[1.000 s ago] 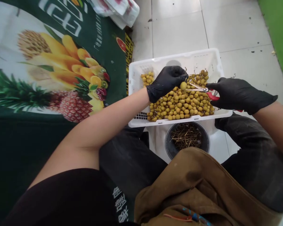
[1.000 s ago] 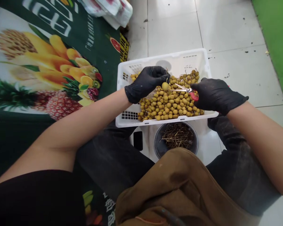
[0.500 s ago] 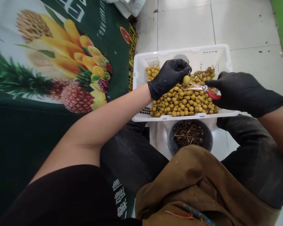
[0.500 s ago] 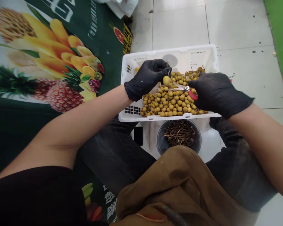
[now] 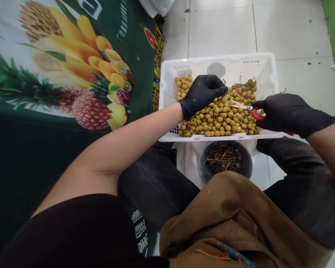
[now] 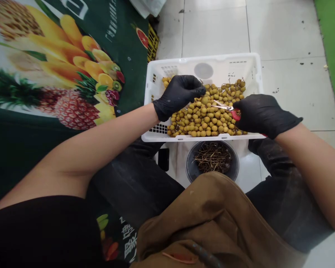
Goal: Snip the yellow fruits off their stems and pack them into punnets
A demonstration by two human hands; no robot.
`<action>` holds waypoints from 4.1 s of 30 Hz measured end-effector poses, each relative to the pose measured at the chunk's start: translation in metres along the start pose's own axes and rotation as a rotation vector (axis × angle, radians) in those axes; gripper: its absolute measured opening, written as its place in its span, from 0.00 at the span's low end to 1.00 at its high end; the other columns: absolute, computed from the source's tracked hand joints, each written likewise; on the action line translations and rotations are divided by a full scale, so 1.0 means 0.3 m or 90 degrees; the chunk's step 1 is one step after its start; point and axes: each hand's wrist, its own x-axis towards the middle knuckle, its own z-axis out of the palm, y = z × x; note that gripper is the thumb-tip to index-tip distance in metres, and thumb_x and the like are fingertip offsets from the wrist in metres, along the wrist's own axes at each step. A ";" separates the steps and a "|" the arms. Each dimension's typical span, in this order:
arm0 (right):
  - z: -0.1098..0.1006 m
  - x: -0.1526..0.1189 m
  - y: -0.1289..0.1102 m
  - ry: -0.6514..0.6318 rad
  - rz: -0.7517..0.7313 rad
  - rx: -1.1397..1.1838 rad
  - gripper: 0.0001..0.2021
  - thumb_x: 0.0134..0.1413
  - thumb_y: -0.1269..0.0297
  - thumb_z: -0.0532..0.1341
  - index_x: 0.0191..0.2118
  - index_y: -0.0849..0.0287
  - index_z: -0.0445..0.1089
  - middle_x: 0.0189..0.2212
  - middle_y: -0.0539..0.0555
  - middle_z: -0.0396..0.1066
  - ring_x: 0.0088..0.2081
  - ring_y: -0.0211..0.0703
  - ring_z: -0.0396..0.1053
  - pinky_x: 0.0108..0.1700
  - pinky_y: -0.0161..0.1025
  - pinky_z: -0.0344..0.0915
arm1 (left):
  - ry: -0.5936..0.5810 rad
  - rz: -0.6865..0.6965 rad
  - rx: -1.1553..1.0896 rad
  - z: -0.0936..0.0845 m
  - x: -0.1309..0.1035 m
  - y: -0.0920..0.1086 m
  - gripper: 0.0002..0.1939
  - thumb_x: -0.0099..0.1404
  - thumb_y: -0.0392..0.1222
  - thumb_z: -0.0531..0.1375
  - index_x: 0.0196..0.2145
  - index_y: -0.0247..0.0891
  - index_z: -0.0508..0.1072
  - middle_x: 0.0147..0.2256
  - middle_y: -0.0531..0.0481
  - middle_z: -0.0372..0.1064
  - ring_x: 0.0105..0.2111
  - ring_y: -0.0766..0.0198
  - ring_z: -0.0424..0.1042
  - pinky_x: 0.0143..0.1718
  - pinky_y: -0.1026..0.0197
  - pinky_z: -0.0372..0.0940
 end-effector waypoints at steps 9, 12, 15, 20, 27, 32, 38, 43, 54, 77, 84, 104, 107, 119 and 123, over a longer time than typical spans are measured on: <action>-0.020 -0.060 0.033 0.032 -0.043 0.019 0.27 0.73 0.49 0.64 0.69 0.46 0.86 0.51 0.63 0.88 0.44 0.64 0.82 0.48 0.59 0.78 | -0.037 -0.033 -0.004 -0.008 -0.014 0.013 0.12 0.69 0.37 0.80 0.33 0.33 0.82 0.33 0.47 0.81 0.39 0.58 0.81 0.51 0.51 0.80; -0.034 -0.072 -0.012 0.034 -0.037 0.010 0.24 0.70 0.47 0.69 0.66 0.43 0.88 0.48 0.62 0.88 0.44 0.66 0.83 0.48 0.60 0.78 | -0.044 -0.043 -0.014 0.005 -0.018 0.023 0.11 0.67 0.35 0.80 0.35 0.32 0.83 0.33 0.47 0.81 0.42 0.56 0.83 0.53 0.48 0.80; -0.050 -0.070 -0.051 0.028 -0.011 -0.019 0.22 0.67 0.51 0.71 0.63 0.44 0.89 0.45 0.63 0.86 0.46 0.69 0.83 0.48 0.61 0.78 | -0.072 -0.048 -0.017 0.020 -0.027 0.032 0.09 0.66 0.33 0.80 0.36 0.32 0.83 0.33 0.47 0.81 0.44 0.53 0.84 0.53 0.46 0.81; -0.077 -0.073 -0.123 -0.012 -0.007 -0.101 0.17 0.68 0.60 0.68 0.57 0.50 0.90 0.45 0.65 0.85 0.47 0.70 0.83 0.48 0.59 0.76 | -0.109 -0.042 0.017 0.034 -0.026 0.026 0.10 0.64 0.35 0.81 0.34 0.32 0.83 0.33 0.48 0.82 0.42 0.54 0.84 0.53 0.46 0.81; -0.096 -0.091 -0.086 -0.079 0.067 -0.143 0.16 0.71 0.56 0.67 0.54 0.55 0.89 0.44 0.69 0.85 0.43 0.65 0.81 0.42 0.53 0.67 | -0.166 0.005 0.080 -0.007 -0.085 0.099 0.10 0.64 0.42 0.81 0.34 0.35 0.86 0.32 0.49 0.84 0.38 0.53 0.84 0.49 0.48 0.81; -0.098 -0.115 0.029 -0.066 0.125 -0.073 0.13 0.69 0.54 0.67 0.49 0.50 0.88 0.30 0.58 0.79 0.34 0.53 0.74 0.39 0.48 0.64 | -0.392 0.023 0.211 0.012 -0.173 0.087 0.08 0.60 0.44 0.83 0.36 0.46 0.91 0.31 0.53 0.85 0.35 0.57 0.85 0.44 0.58 0.77; -0.061 -0.122 0.045 -0.041 0.081 -0.048 0.21 0.72 0.52 0.67 0.62 0.51 0.89 0.31 0.59 0.81 0.33 0.54 0.75 0.42 0.51 0.68 | -0.301 0.095 0.507 0.093 -0.065 -0.113 0.19 0.69 0.39 0.73 0.56 0.43 0.92 0.57 0.40 0.89 0.55 0.45 0.87 0.58 0.51 0.76; -0.036 -0.117 0.087 -0.004 0.063 -0.033 0.25 0.69 0.51 0.68 0.66 0.49 0.88 0.37 0.60 0.85 0.36 0.58 0.78 0.44 0.54 0.72 | -0.319 0.082 0.514 0.100 0.014 -0.158 0.09 0.72 0.36 0.67 0.41 0.39 0.91 0.47 0.40 0.90 0.49 0.45 0.87 0.55 0.50 0.75; -0.127 -0.199 0.176 0.011 0.197 0.066 0.16 0.65 0.50 0.72 0.53 0.49 0.88 0.15 0.44 0.66 0.18 0.43 0.62 0.34 0.45 0.63 | -0.513 0.043 0.214 0.105 -0.107 0.065 0.09 0.67 0.45 0.77 0.45 0.42 0.92 0.41 0.48 0.90 0.38 0.58 0.86 0.46 0.59 0.77; 0.031 -0.097 0.185 0.059 0.121 -0.097 0.23 0.73 0.57 0.63 0.66 0.54 0.85 0.50 0.65 0.84 0.42 0.55 0.76 0.41 0.47 0.63 | -0.194 0.135 0.204 0.218 0.339 -0.012 0.06 0.70 0.41 0.78 0.40 0.35 0.89 0.42 0.43 0.89 0.47 0.50 0.88 0.59 0.46 0.81; 0.009 -0.085 0.036 0.099 0.025 -0.181 0.26 0.73 0.62 0.63 0.71 0.58 0.81 0.53 0.69 0.84 0.48 0.58 0.79 0.46 0.47 0.61 | -0.203 0.167 0.145 0.152 0.151 0.062 0.12 0.71 0.49 0.78 0.39 0.36 0.89 0.39 0.45 0.89 0.44 0.51 0.87 0.54 0.47 0.83; -0.083 -0.116 0.091 -0.067 0.165 -0.113 0.13 0.75 0.57 0.64 0.49 0.53 0.87 0.34 0.62 0.82 0.31 0.52 0.72 0.38 0.49 0.62 | -0.659 0.036 0.215 0.099 -0.153 0.129 0.12 0.62 0.35 0.77 0.38 0.55 0.94 0.35 0.57 0.90 0.34 0.61 0.87 0.42 0.61 0.77; -0.080 -0.142 0.138 -0.008 0.155 -0.076 0.15 0.72 0.53 0.65 0.52 0.49 0.88 0.31 0.58 0.79 0.31 0.53 0.71 0.38 0.50 0.64 | -0.491 0.072 0.313 0.159 -0.003 0.032 0.07 0.69 0.40 0.75 0.41 0.51 0.94 0.38 0.54 0.91 0.38 0.58 0.87 0.50 0.58 0.79; -0.047 -0.166 0.165 0.096 0.140 -0.053 0.25 0.70 0.50 0.68 0.68 0.48 0.86 0.43 0.63 0.85 0.42 0.65 0.81 0.45 0.57 0.76 | -0.137 -0.165 0.604 0.490 0.543 -0.339 0.29 0.75 0.32 0.64 0.71 0.26 0.80 0.69 0.24 0.80 0.71 0.37 0.78 0.73 0.43 0.73; -0.046 -0.163 0.176 0.111 0.134 -0.049 0.28 0.70 0.48 0.68 0.70 0.47 0.85 0.44 0.63 0.86 0.42 0.65 0.82 0.45 0.58 0.77 | -0.127 -0.142 0.598 0.499 0.527 -0.375 0.25 0.80 0.32 0.57 0.69 0.32 0.81 0.69 0.28 0.81 0.73 0.40 0.77 0.74 0.41 0.71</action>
